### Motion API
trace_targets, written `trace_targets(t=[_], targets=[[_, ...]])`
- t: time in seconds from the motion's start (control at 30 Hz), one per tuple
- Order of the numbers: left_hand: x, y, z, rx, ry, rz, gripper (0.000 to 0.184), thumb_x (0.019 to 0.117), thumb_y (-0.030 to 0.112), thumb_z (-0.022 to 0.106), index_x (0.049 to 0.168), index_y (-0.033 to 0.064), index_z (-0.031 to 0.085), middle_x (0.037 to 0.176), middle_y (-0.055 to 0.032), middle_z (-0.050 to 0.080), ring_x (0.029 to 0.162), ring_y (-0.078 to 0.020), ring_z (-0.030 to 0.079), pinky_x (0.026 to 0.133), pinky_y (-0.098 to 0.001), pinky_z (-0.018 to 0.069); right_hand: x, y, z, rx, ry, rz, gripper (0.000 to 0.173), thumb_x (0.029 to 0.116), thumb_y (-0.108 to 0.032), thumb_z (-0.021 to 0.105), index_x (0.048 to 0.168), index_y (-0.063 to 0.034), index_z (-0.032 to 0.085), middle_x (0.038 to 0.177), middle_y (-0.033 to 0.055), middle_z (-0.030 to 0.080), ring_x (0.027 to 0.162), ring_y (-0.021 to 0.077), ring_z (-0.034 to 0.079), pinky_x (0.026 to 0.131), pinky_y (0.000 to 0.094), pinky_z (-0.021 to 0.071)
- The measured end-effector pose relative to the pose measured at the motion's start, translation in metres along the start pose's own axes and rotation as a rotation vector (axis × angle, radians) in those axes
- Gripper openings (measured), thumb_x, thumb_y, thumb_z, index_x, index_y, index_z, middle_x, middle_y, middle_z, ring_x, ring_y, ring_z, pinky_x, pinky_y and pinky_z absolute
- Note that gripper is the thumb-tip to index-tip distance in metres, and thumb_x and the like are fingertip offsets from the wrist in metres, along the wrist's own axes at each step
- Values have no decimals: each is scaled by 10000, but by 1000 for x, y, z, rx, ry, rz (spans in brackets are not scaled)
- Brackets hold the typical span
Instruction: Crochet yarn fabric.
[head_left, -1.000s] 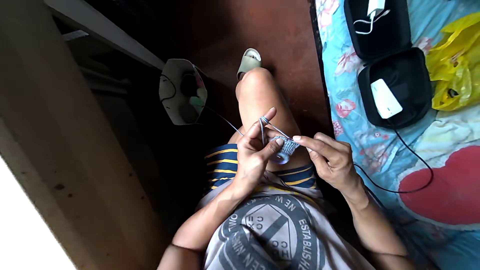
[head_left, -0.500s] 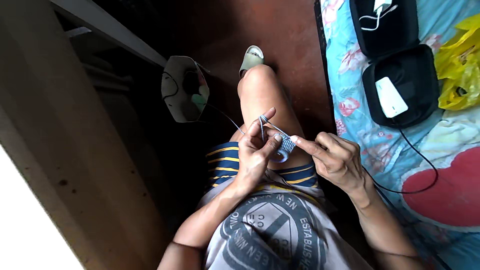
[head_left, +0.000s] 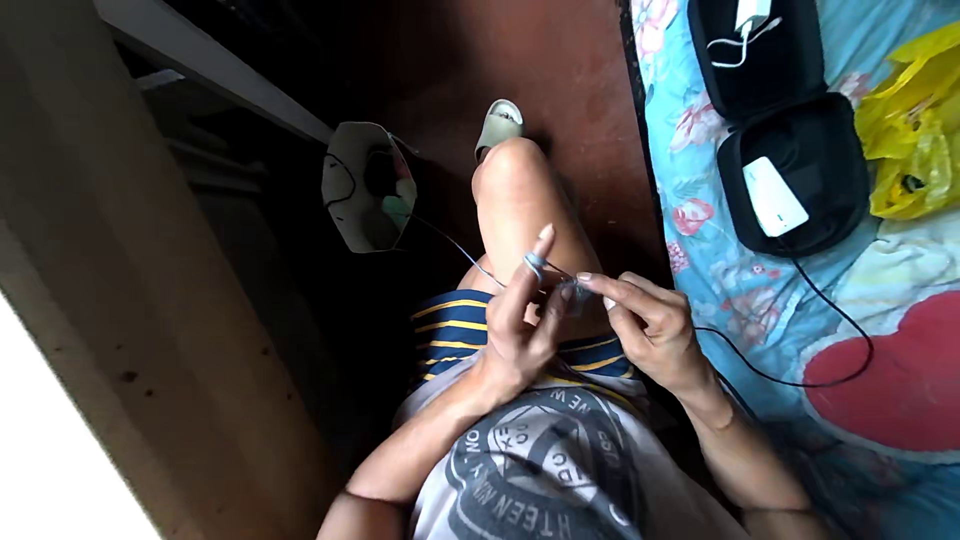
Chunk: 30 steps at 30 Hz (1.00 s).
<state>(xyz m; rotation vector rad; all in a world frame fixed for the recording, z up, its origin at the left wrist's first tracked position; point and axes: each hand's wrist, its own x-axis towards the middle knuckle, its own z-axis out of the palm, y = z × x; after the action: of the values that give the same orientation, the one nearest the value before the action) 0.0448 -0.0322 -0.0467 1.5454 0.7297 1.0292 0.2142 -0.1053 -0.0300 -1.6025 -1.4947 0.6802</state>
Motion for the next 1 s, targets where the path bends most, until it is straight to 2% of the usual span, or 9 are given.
trace_targets(t=[0.07,0.17,0.27,0.33,0.43,0.7,0.87,0.93,1.0], targets=[[-3,-8,5,168,1,215,386,940,-23,608,1321,-34,547,891,-129,679,794,-156,663,761,-296,567,3,-16,4,287,-45,187,322,959,7,549,1237,-18,711,957,21,722,722,-25,596,657,135,515],[-6,-6,7,28,24,141,380,956,-13,613,1332,26,565,949,-93,704,834,-121,683,787,-281,582,9,-24,9,598,-17,339,341,945,18,552,1272,-40,626,890,-29,694,628,-32,527,564,130,436],[3,14,-2,-319,38,-246,596,914,-69,623,1482,43,482,984,20,737,813,-50,693,762,-253,601,5,-13,9,247,65,53,245,977,-35,594,1214,22,614,894,12,688,760,-28,628,713,126,540],[10,18,-11,-423,-1,-404,603,903,-101,602,1481,23,484,912,23,724,759,-52,676,725,-243,589,2,-2,5,-59,132,-134,149,1010,-90,586,1099,13,647,882,83,699,744,37,641,691,158,535],[15,15,-20,-465,-82,-444,551,932,-93,570,1469,1,490,880,9,711,727,-50,661,701,-223,576,1,6,-2,-308,152,-289,148,1021,-100,551,978,-17,666,802,105,688,691,132,646,629,221,522],[22,14,-34,-549,-103,-556,489,957,-64,515,1440,7,544,838,-41,680,669,-73,632,638,-221,561,4,13,-9,-369,98,-380,166,1007,-70,550,963,-10,699,803,124,701,685,181,655,605,271,523],[19,10,-29,-483,-102,-485,546,947,-102,544,1479,8,489,850,-27,690,654,-61,639,604,-205,565,3,17,-10,-134,26,-259,157,1013,-95,555,994,-3,681,772,80,650,641,72,574,593,178,479],[16,10,-23,-348,-131,-357,548,925,-101,560,1463,-34,482,887,-9,696,696,-32,633,653,-191,559,4,11,-8,24,-17,-166,156,1017,-85,572,1089,10,672,878,70,691,697,0,587,649,127,500],[11,9,-15,-276,-145,-258,534,904,-92,579,1432,-64,509,927,-14,696,757,-25,637,718,-204,567,6,3,-4,177,-51,-86,245,1013,-49,567,1225,22,668,1025,69,720,807,-19,625,746,134,534]])
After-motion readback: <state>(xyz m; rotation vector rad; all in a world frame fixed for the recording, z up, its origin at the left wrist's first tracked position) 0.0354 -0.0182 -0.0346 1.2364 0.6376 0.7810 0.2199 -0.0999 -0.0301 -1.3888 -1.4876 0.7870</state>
